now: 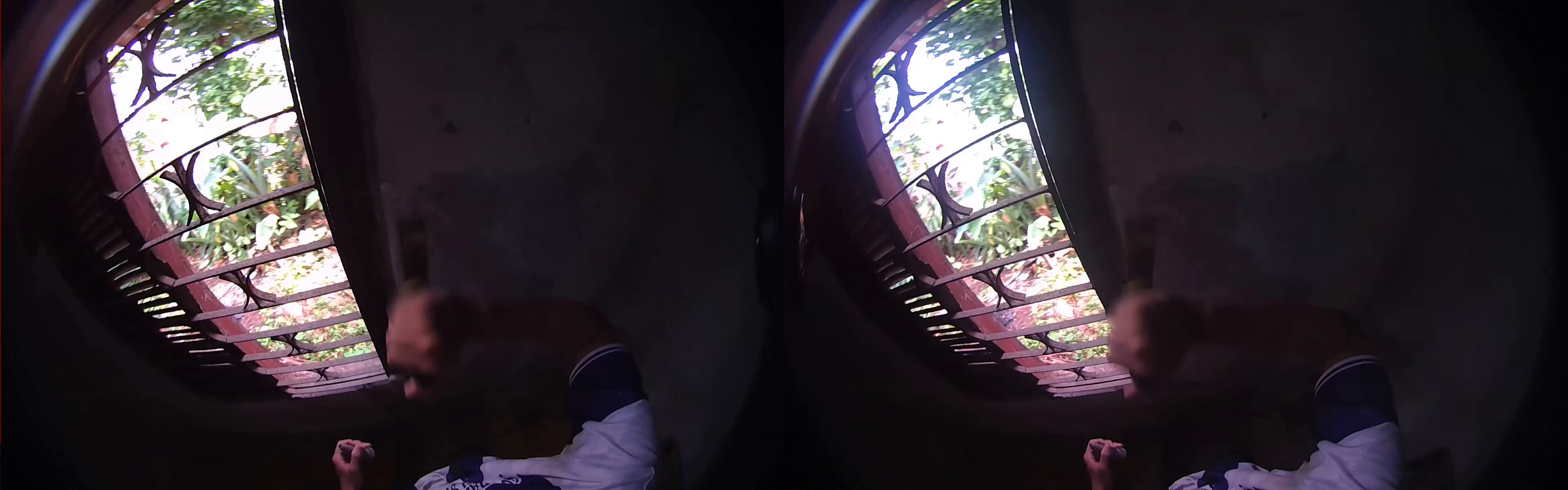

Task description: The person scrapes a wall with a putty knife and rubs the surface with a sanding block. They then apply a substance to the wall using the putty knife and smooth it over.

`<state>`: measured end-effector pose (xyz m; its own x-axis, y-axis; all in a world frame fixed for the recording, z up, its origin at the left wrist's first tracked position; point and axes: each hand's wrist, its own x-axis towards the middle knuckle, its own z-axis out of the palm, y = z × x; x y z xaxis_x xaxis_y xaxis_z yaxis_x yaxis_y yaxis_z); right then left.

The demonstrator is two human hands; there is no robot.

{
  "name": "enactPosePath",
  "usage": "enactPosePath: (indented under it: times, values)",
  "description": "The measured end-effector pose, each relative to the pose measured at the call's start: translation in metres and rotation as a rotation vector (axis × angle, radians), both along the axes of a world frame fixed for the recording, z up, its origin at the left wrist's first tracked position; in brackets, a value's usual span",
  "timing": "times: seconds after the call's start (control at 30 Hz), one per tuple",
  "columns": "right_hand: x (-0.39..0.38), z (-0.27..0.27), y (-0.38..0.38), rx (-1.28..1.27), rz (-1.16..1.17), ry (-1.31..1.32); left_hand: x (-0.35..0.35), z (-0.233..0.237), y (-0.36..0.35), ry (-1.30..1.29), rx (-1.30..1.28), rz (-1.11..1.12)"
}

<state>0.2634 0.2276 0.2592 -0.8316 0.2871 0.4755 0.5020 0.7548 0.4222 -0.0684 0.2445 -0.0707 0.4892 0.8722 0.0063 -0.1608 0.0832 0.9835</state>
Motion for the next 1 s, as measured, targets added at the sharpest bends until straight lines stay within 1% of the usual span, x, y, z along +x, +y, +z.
enactPosePath:
  times: [0.03,0.07,0.1,0.13,0.17,0.2,0.3,0.33,0.37,0.43,0.47,0.57,0.67,0.7,0.73,0.77,0.8,0.87,0.9,0.97,1.0]
  values:
    - [0.016,0.004,0.012,0.046,0.054,0.007,0.000,0.004,-0.012,0.019,-0.015,0.044]
    - [0.018,-0.001,0.012,0.003,0.037,-0.018,0.007,0.008,-0.028,0.021,-0.037,0.129]
    - [0.015,-0.011,0.009,0.030,0.113,-0.014,0.016,0.001,-0.038,-0.007,-0.063,0.219]
    - [0.010,-0.024,0.003,0.052,0.186,-0.007,0.023,-0.016,-0.050,-0.033,-0.091,0.305]
    - [0.014,-0.027,0.003,0.071,0.202,-0.005,0.020,-0.036,-0.066,-0.044,-0.121,0.391]
    - [0.017,-0.029,0.004,0.089,0.218,-0.002,0.017,-0.064,-0.075,-0.110,-0.172,0.398]
    - [0.044,-0.012,0.023,0.119,0.094,-0.040,0.048,-0.062,-0.114,-0.224,-0.186,0.574]
    - [0.040,-0.016,0.022,0.183,0.078,-0.084,0.049,-0.093,-0.115,-0.333,-0.182,0.632]
    - [0.033,-0.020,0.016,0.149,0.134,-0.089,0.054,-0.092,-0.125,-0.325,-0.183,0.665]
    - [0.020,-0.031,-0.008,0.074,0.234,-0.100,0.070,-0.073,-0.140,-0.305,-0.193,0.718]
    - [0.021,-0.038,-0.013,0.103,0.202,-0.195,0.077,-0.062,-0.147,-0.371,-0.220,0.756]
    - [0.043,-0.017,0.029,0.243,0.123,-0.119,0.072,-0.035,-0.172,-0.257,-0.223,0.659]
    - [0.032,-0.033,0.000,0.145,0.232,-0.179,0.067,-0.021,-0.191,-0.244,-0.184,0.690]
    - [0.030,-0.034,-0.009,0.117,0.276,-0.218,0.059,-0.027,-0.196,-0.250,-0.172,0.693]
    - [0.031,-0.035,-0.004,0.010,0.344,-0.186,0.053,-0.036,-0.201,-0.265,-0.157,0.695]
    - [0.033,-0.031,0.007,0.028,0.279,-0.180,0.045,-0.045,-0.207,-0.273,-0.150,0.696]
    - [0.038,-0.021,0.022,0.036,0.211,-0.169,0.039,-0.039,-0.213,-0.256,-0.195,0.700]
    - [0.034,-0.018,0.028,0.020,0.076,-0.165,0.032,-0.024,-0.229,-0.245,-0.183,0.713]
    - [0.029,-0.027,0.018,-0.034,0.054,-0.129,0.026,-0.018,-0.234,-0.239,-0.173,0.718]
    - [0.011,-0.060,-0.013,-0.127,0.009,-0.063,0.011,-0.024,-0.245,-0.202,-0.211,0.756]
    - [0.002,-0.088,-0.033,-0.077,0.005,0.004,0.004,-0.028,-0.252,-0.185,-0.231,0.775]
